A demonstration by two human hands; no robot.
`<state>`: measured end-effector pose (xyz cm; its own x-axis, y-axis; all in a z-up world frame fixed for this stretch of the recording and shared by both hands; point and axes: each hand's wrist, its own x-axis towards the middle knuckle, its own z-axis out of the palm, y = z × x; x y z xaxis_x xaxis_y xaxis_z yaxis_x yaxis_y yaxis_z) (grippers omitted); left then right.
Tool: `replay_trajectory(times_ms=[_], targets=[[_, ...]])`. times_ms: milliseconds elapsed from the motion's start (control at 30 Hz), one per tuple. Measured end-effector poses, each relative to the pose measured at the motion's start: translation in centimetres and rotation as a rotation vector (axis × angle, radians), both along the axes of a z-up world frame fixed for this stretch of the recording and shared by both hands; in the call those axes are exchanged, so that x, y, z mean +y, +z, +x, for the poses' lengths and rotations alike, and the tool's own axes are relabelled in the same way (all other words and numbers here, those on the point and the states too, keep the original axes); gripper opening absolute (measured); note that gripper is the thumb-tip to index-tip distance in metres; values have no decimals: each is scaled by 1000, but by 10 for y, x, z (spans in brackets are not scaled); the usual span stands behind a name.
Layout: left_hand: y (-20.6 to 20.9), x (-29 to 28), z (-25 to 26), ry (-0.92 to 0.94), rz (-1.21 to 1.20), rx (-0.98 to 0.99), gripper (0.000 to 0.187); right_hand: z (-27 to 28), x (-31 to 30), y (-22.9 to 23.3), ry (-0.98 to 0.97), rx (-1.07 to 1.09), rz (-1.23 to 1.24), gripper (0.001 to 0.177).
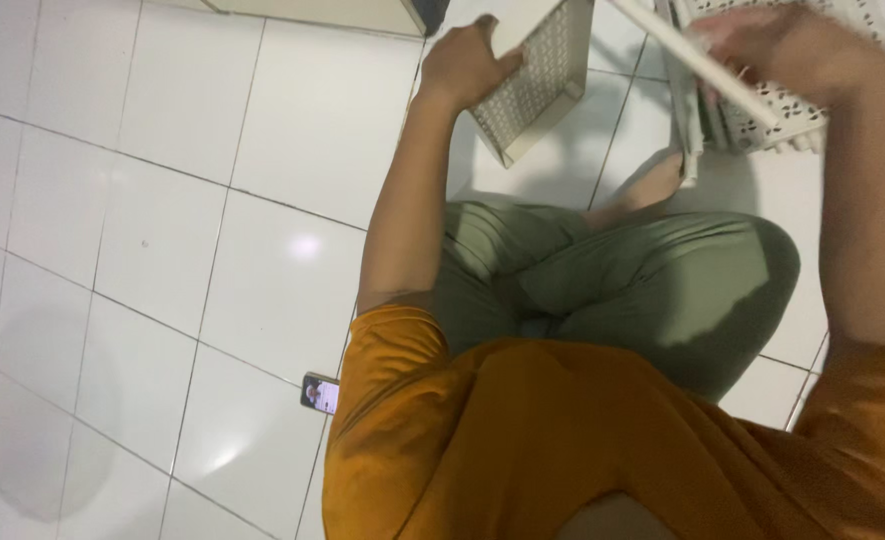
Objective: The person sits on the floor and disassembles a white plastic three-tier storage rack. They remove the vertical support rods one by one and separate the perforated trays from the frame, placing the parts on the floor.
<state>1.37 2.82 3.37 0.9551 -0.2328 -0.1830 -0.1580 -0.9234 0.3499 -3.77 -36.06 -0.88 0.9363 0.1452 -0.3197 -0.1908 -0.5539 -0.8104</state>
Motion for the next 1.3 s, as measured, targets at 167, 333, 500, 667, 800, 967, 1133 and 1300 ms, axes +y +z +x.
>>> replay_trajectory(times_ms=[167,333,500,667,800,967,1133,1300], targets=[[-23,9,8,125,-140,-140,75,42,-60,-108,-132,17,-468,36],[-32,10,16,173,-154,-169,79,46,-39,-231,288,174,-1031,36],[-32,6,13,182,-140,-152,75,43,-18,-259,-84,17,-847,35],[-25,-9,4,148,-90,-131,69,62,-3,-253,-156,-283,-809,29],[-16,-17,-6,147,-88,-110,68,81,15,-261,-202,-157,-839,39],[-5,-23,-15,149,-88,-61,68,104,24,-262,-367,-122,-730,42],[0,-21,-16,180,-100,-73,66,119,33,-266,-562,-241,-760,41],[4,-20,-11,200,-94,0,68,121,26,-272,-491,-267,-791,30]])
